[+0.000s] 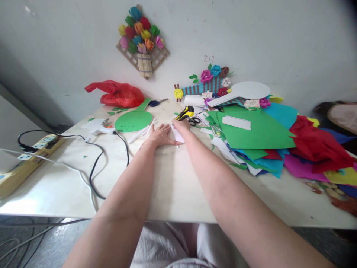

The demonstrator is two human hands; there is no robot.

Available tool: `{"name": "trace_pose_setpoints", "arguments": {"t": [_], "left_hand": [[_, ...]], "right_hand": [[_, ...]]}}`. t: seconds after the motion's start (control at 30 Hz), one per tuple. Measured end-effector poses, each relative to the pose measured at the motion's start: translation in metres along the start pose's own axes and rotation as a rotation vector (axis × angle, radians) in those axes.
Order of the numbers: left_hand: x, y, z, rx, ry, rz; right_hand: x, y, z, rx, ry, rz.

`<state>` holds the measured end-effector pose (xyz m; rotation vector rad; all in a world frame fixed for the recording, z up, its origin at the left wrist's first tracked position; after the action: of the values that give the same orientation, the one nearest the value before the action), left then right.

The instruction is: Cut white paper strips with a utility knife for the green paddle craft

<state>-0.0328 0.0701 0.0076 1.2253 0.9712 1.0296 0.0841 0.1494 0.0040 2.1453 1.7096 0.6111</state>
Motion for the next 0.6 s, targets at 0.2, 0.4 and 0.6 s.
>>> {"name": "trace_pose_setpoints", "arguments": {"t": [0.2, 0.4, 0.6], "left_hand": [[-0.0006, 0.0005, -0.0009, -0.019, 0.009, 0.007], [-0.0013, 0.0022, 0.0019, -0.022, 0.003, 0.003], [-0.0011, 0.0010, 0.0020, -0.019, -0.009, 0.011]], "right_hand": [[-0.0024, 0.0015, -0.0003, 0.008, -0.025, 0.005], [-0.0054, 0.0032, 0.0001, 0.011, -0.047, -0.011], [-0.0089, 0.0038, -0.0014, 0.019, -0.053, -0.021]]}}
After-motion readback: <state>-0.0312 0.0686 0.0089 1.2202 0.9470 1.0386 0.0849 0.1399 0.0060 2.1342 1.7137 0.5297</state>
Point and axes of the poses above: each hand's wrist, its own x-axis towards the middle knuckle, its own y-axis out of the back of the hand, z = x × y, the point moved 8 cm from there along x, towards the middle knuckle, and after that the axes turned 2 degrees about z, right-handed, at the moved point
